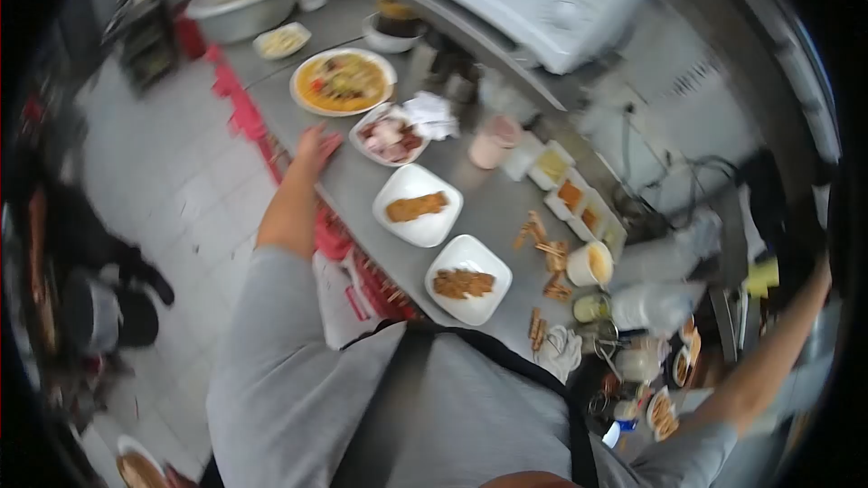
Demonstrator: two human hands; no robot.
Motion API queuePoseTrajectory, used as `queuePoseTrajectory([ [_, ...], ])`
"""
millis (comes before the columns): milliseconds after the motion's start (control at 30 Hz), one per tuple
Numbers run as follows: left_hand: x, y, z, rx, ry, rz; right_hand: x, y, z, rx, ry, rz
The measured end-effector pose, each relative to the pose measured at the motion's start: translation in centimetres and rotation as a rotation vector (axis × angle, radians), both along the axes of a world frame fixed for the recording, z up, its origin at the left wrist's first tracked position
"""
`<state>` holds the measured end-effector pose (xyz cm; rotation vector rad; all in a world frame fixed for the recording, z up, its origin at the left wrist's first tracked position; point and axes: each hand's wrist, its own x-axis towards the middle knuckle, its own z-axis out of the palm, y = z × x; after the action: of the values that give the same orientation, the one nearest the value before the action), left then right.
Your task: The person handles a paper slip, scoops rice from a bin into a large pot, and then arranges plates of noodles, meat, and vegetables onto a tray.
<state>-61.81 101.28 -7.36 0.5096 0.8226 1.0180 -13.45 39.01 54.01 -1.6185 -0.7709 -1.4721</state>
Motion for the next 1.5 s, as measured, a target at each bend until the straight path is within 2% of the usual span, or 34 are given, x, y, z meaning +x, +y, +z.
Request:
queuePoseTrajectory([
  [33,0.2,1.1,-1.1,0.010,-0.101,-0.004,-2.0,0.3,-0.9,-0.049,-0.107,-0.122],
  [67,0.4,0.5,0.1,-0.024,-0.073,0.054,-3.4,0.4,-1.8,-0.051,-0.174,-0.182],
  [100,1.0,0.3,1.7,-0.053,-0.051,0.098,-6.5,0.7,-3.2,-0.152,-0.178,-0.178],
  [167,1.3,1.4,1.7,-0.027,-0.106,0.044,-6.1,-1.4,-4.4,-0.084,-0.174,-0.045],
  [233,2.1,3.3,1.1,0.022,-0.156,-0.053,-4.5,-6.2,-4.5,-0.235,-0.427,-0.266],
  [300,3.0,5.8,-0.6,0.091,-0.203,-0.167,-11.1,-3.3,-8.2,-0.082,-0.177,-0.103],
  [367,4.2,6.4,-0.9,0.083,-0.180,-0.088,-11.5,-7.0,-9.6,-0.031,-0.011,-0.245],
  [400,4.5,6.7,-1.4,0.061,-0.189,-0.066,-4.3,-17.7,-8.6,-0.223,-0.028,-0.208],
  [500,3.1,6.6,-0.9,0.096,-0.261,-0.052,-4.9,-20.5,-11.3,-0.511,0.015,-0.389],
  [533,3.8,6.9,-0.6,0.119,-0.279,-0.116,-7.4,-24.1,-13.7,-0.604,0.069,-0.503],
  [567,3.2,7.1,-0.6,0.149,-0.301,-0.113,-12.2,-17.0,-16.0,-0.302,0.294,-0.315],
  [633,2.7,6.6,0.4,0.255,-0.348,-0.140,-16.2,-11.5,-18.2,-0.165,0.394,-0.264],
  [667,2.2,7.5,-0.1,0.217,-0.311,-0.166,-16.1,-11.8,-19.3,-0.197,0.396,-0.231],
  [700,1.9,8.3,-0.5,0.203,-0.340,-0.198,-16.0,-11.9,-20.3,-0.346,0.370,-0.185],
  [733,1.2,7.5,0.8,0.255,-0.269,-0.145,-15.5,-11.3,-22.1,-0.224,0.561,-0.042],
  [767,0.9,7.2,1.8,0.225,-0.230,-0.142,-16.1,-9.3,-23.6,-0.247,0.716,0.031],
  [800,0.6,6.8,2.7,0.201,-0.194,-0.124,-18.5,-3.9,-25.1,-0.218,0.806,0.145],
  [867,0.0,5.3,4.4,0.220,-0.183,-0.122,-18.0,1.2,-27.6,-0.474,1.039,0.379],
  [900,-0.2,4.6,5.3,0.231,-0.177,-0.117,-17.7,4.2,-29.1,-0.507,1.096,0.445],
  [933,-0.4,3.8,5.9,0.219,-0.171,-0.135,-16.0,6.2,-31.2,-0.653,1.006,0.470],
  [1000,-0.8,1.9,7.3,0.199,-0.165,-0.157,-12.7,10.5,-34.4,-0.761,1.106,0.427],
  [1067,-0.6,-1.5,9.2,0.242,-0.144,-0.171,-6.1,13.6,-39.5,-0.941,0.955,0.281],
  [1133,-0.6,-4.5,10.2,0.235,-0.137,-0.194,0.6,16.1,-44.8,-1.004,0.765,0.230],
  [1233,-0.6,-10.6,11.9,0.224,-0.115,-0.250,8.8,17.3,-50.3,-0.927,0.764,0.019],
  [1300,-0.4,-14.4,12.6,0.178,-0.072,-0.255,15.3,17.0,-53.3,-1.155,0.697,-0.170],
  [1367,0.1,-18.1,12.9,0.144,-0.039,-0.273,17.1,16.5,-54.1,-1.055,1.081,-0.071],
  [1433,0.9,-21.5,13.3,0.126,-0.014,-0.302,15.5,16.8,-52.9,-0.488,1.837,0.344],
  [1500,2.3,-24.7,13.5,0.119,0.015,-0.358,14.5,17.4,-52.5,-1.214,1.425,0.033],
])
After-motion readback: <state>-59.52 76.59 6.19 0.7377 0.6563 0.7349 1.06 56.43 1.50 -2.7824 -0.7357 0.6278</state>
